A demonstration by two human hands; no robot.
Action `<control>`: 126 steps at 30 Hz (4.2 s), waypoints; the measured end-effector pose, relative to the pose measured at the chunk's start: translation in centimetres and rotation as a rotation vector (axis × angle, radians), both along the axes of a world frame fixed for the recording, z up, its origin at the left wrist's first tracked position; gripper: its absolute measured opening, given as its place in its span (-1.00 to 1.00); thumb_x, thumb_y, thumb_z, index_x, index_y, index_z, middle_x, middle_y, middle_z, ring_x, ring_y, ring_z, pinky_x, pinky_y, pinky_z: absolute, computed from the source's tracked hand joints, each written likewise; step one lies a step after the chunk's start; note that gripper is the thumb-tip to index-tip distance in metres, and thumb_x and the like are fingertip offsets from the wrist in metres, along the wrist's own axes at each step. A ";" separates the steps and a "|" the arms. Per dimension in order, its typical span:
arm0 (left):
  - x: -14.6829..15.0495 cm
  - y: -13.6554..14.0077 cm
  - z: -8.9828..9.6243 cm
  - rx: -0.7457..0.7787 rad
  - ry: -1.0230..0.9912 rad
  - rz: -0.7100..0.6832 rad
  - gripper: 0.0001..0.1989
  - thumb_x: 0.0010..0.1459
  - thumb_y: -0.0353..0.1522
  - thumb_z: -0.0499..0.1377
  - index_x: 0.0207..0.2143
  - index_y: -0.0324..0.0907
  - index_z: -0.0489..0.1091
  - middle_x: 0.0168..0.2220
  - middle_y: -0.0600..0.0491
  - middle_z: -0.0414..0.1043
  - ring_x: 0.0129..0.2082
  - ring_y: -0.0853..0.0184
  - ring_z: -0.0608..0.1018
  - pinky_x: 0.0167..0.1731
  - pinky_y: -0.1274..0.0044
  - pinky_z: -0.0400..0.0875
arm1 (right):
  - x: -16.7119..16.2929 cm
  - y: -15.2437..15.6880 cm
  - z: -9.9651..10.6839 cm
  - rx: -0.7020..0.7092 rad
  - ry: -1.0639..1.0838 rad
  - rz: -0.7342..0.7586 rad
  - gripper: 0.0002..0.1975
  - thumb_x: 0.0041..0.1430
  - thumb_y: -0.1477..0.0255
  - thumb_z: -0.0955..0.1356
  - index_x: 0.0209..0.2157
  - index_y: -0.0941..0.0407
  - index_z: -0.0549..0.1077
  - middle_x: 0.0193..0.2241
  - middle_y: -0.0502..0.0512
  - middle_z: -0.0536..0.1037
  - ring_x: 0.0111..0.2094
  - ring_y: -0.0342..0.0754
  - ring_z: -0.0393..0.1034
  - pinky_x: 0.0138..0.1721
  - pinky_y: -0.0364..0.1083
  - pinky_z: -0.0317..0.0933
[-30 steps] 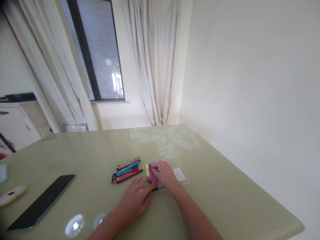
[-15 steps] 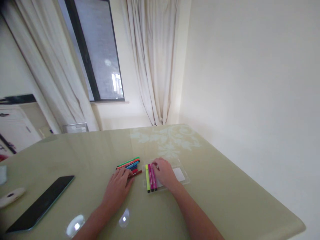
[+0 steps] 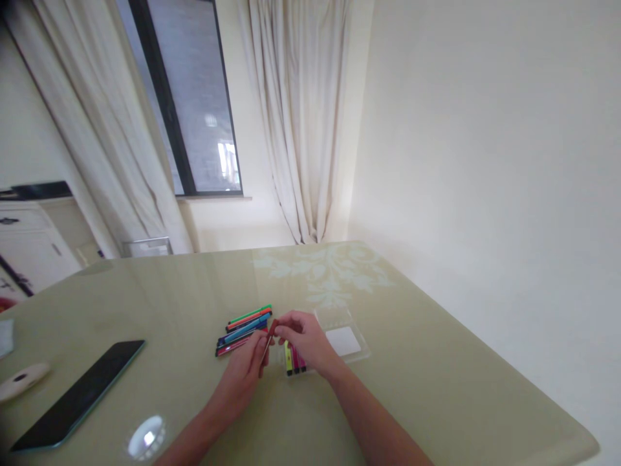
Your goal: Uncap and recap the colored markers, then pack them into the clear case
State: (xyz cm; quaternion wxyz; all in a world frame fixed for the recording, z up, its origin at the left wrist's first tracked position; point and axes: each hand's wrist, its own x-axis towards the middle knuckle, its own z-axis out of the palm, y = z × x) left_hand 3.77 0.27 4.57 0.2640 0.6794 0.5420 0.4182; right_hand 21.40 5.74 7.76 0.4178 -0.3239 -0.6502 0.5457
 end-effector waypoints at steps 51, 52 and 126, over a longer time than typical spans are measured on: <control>1.7 -2.0 0.1 0.228 0.583 -0.324 -0.68 0.36 -0.34 0.17 0.14 -0.03 0.40 0.16 0.00 0.47 0.14 0.15 0.46 0.16 0.28 0.34 | 3.8 3.4 -1.7 0.103 -0.431 -0.415 -0.80 0.11 0.27 0.47 -0.33 0.09 0.49 -0.63 -0.07 0.51 -0.58 -0.08 0.42 -0.45 -0.11 0.22; 1.8 -1.9 0.0 0.229 0.603 -0.300 -0.72 0.35 -0.34 0.17 0.09 -0.04 0.42 0.12 0.00 0.49 0.10 0.15 0.48 0.14 0.29 0.35 | 3.4 3.3 -2.0 0.138 -0.469 -0.419 -0.81 0.11 0.27 0.47 -0.33 0.08 0.50 -0.61 -0.06 0.52 -0.56 -0.07 0.43 -0.43 -0.11 0.22; 1.6 -1.8 -1.5 0.268 0.778 -0.301 -0.24 0.22 -0.59 0.06 0.37 0.21 0.14 0.32 0.09 0.30 0.26 0.15 0.33 0.26 0.25 0.17 | 2.9 3.6 -2.7 0.084 -0.364 -0.319 -0.84 0.11 0.44 0.41 -0.25 0.15 0.60 -0.47 0.05 0.63 -0.44 -0.05 0.51 -0.34 -0.11 0.35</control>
